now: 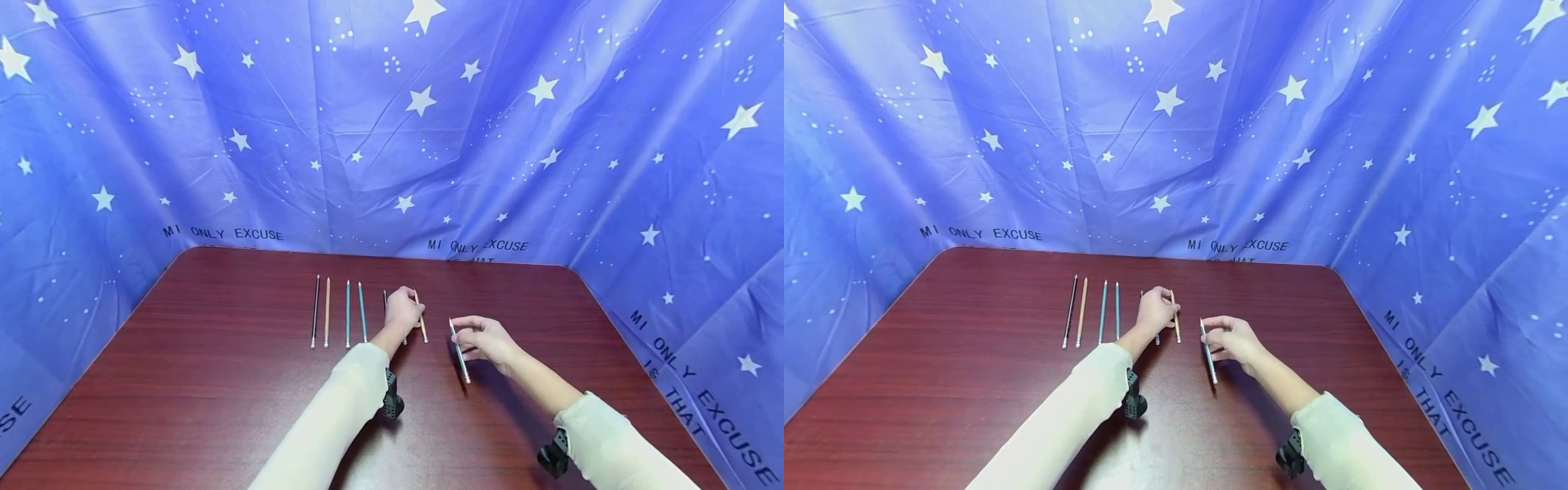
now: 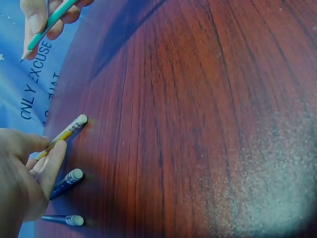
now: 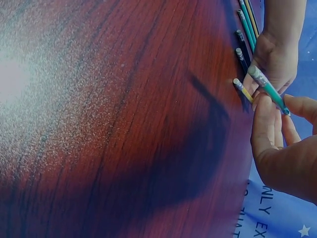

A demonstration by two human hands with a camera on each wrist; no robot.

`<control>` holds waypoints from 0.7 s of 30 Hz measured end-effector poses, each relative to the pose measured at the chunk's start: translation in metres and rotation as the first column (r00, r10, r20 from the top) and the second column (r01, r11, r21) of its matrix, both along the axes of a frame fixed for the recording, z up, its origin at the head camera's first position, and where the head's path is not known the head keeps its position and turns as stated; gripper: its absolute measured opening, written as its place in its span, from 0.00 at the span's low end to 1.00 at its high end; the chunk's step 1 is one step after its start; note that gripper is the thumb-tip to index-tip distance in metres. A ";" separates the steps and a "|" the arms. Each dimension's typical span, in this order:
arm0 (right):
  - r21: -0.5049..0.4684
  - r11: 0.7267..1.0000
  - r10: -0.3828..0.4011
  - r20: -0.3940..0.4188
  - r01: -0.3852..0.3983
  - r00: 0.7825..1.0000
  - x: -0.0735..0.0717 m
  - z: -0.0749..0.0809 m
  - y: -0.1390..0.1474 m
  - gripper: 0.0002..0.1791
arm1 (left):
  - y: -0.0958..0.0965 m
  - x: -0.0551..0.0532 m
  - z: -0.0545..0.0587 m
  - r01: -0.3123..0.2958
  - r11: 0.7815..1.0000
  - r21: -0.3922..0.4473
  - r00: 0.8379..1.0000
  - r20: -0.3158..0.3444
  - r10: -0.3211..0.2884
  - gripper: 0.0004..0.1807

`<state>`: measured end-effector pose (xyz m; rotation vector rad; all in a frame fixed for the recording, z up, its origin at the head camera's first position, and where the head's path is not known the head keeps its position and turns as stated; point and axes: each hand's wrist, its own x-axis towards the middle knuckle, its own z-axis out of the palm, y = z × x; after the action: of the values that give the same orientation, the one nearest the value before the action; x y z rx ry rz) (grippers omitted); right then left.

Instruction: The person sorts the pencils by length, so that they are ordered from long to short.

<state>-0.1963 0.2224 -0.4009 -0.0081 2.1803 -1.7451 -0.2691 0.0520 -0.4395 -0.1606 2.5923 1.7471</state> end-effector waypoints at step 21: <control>0.002 0.999 -0.038 -0.018 0.038 0.999 -0.007 0.001 0.004 0.30 | 0.006 -0.004 -0.002 0.011 0.942 -0.336 0.999 -0.031 -0.023 0.07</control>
<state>-0.2038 0.2267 -0.4000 0.0186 2.2086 -1.7698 -0.2728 0.0583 -0.4415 -0.1101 2.8868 1.2973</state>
